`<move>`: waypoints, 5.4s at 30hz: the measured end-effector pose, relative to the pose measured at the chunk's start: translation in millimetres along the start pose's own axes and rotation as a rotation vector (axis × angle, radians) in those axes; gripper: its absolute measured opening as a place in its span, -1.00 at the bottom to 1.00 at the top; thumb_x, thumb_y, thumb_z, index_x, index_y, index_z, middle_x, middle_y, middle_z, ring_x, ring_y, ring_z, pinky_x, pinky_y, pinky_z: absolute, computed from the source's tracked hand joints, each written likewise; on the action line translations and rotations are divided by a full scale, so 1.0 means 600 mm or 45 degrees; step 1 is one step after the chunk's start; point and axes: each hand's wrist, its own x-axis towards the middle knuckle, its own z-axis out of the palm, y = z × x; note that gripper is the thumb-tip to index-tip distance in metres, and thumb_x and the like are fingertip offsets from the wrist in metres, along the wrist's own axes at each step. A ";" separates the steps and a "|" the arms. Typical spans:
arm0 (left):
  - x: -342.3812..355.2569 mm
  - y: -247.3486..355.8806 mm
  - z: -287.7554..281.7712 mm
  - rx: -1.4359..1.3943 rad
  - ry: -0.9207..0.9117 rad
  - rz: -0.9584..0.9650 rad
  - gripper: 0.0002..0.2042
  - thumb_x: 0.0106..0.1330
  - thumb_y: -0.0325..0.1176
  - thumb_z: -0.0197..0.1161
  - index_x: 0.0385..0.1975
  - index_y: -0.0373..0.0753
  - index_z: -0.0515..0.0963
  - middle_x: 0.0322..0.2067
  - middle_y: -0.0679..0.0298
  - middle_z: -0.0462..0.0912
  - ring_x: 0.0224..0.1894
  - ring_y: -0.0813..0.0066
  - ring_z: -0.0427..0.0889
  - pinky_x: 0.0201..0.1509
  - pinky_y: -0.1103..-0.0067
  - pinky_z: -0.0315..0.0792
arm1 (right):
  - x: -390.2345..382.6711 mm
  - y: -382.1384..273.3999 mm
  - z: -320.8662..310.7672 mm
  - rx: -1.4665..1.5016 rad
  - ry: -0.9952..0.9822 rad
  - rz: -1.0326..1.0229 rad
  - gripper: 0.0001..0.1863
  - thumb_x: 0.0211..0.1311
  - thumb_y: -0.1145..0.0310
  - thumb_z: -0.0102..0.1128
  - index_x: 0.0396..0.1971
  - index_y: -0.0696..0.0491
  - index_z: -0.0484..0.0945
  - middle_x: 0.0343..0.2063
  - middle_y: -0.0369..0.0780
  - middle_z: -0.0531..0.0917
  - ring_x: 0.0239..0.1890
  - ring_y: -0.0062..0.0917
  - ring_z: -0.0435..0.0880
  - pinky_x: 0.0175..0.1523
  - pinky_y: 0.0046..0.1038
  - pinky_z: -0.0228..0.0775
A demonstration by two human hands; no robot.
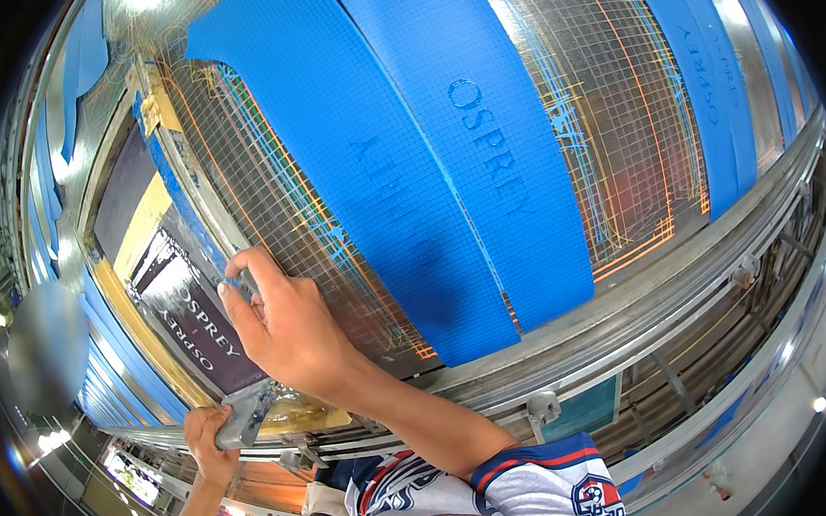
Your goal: The person uses a squeegee to pull dark ink across a screen-printing frame mounted over a garment. The person repeatedly wipes the squeegee and repositions the frame while continuing to pull ink across the mesh.
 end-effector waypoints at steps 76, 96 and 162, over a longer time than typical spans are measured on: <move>-0.138 -0.640 -0.140 -0.042 0.559 0.218 -0.76 -0.05 -0.38 0.45 -0.32 -0.11 0.65 -0.35 0.35 0.71 -0.29 0.31 0.63 -0.07 0.36 0.38 | 0.039 0.092 0.587 -1.451 -0.228 -0.473 -0.59 0.28 0.04 0.27 -0.08 0.06 0.67 -0.20 -0.13 0.70 -0.09 -0.26 0.66 0.03 -0.24 0.46; -0.292 -0.542 -0.026 -0.180 0.328 0.158 -0.74 -0.08 -0.25 0.52 -0.37 -0.08 0.66 -0.45 0.32 0.67 -0.31 0.30 0.63 -0.13 0.35 0.32 | -0.110 0.255 0.684 -1.905 -0.609 -0.718 -0.74 -0.09 0.23 0.45 -0.42 0.01 0.61 -0.43 -0.12 0.65 -0.21 -0.17 0.62 -0.06 -0.15 0.41; -0.135 -0.651 -0.138 -0.120 0.769 0.231 -0.79 -0.04 -0.31 0.50 -0.39 -0.10 0.70 -0.39 0.30 0.69 -0.22 0.22 0.64 -0.08 0.28 0.39 | -0.006 0.231 0.556 -1.205 0.640 -0.534 -0.64 0.36 0.08 0.16 -0.42 0.10 0.58 -0.54 -0.12 0.62 -0.46 -0.22 0.59 -0.29 -0.18 0.38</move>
